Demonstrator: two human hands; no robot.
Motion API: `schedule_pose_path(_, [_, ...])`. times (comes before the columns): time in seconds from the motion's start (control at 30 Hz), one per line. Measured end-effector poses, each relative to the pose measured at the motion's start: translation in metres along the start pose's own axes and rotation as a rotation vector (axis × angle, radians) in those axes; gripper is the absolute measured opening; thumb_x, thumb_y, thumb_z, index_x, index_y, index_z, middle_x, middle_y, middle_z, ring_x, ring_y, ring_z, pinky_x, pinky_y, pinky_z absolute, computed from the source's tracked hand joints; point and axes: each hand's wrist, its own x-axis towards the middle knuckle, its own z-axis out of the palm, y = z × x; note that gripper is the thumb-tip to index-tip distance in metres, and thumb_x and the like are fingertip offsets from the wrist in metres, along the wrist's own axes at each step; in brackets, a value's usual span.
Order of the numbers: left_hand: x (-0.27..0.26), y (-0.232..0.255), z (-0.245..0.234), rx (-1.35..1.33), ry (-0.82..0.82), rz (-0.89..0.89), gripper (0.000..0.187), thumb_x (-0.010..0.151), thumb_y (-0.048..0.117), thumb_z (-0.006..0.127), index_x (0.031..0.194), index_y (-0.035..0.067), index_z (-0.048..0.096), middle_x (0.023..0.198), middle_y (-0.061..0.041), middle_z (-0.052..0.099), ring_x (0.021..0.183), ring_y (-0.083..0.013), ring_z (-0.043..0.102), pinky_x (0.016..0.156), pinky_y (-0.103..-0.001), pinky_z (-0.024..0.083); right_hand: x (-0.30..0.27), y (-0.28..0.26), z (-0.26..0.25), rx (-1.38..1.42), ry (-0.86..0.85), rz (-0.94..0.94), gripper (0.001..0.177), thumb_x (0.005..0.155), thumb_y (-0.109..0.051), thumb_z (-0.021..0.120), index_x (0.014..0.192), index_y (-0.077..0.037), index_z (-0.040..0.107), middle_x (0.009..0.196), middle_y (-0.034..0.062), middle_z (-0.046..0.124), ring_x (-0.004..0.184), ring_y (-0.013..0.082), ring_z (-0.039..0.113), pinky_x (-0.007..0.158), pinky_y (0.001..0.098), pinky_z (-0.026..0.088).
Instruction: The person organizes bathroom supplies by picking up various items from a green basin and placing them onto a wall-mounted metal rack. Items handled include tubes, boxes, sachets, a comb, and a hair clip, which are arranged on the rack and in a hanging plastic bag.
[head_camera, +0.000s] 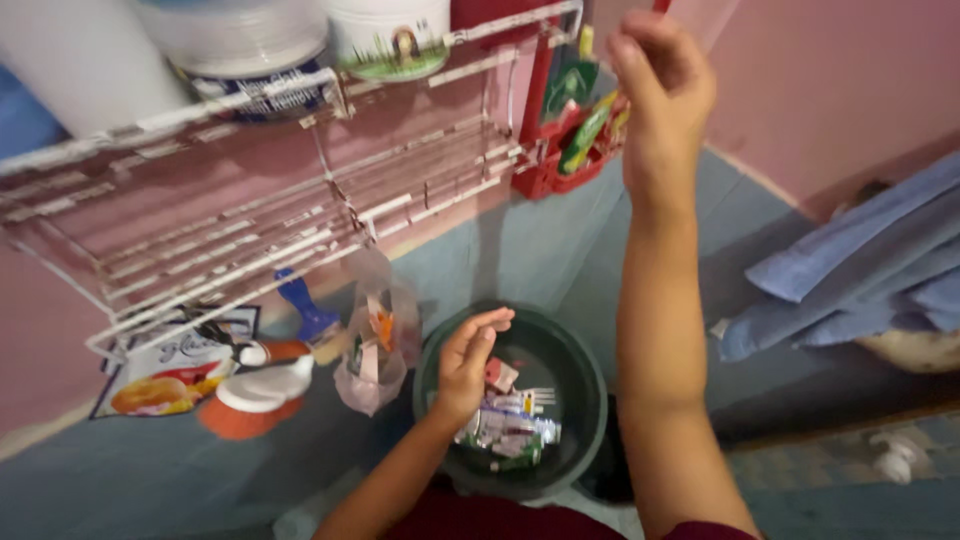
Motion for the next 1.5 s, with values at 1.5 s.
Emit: schedule_pose_path(1.5, [-0.097,-0.292,-0.090,0.289,0.162,-0.242,0.039,0.094,0.003,0.065,0.133,0.009,0.064,0.111,-0.004,0.071,0.092,-0.0119,0.067,0.080,-0.028,0.056,-0.475,0.305,-0.154,0.042,-0.236,1.025,0.024,0.096,-0.013,0.069,0.116,0.000,0.064,0.104,0.0089,0.069,0.095,0.0188,0.067,0.085,0.0328,0.052])
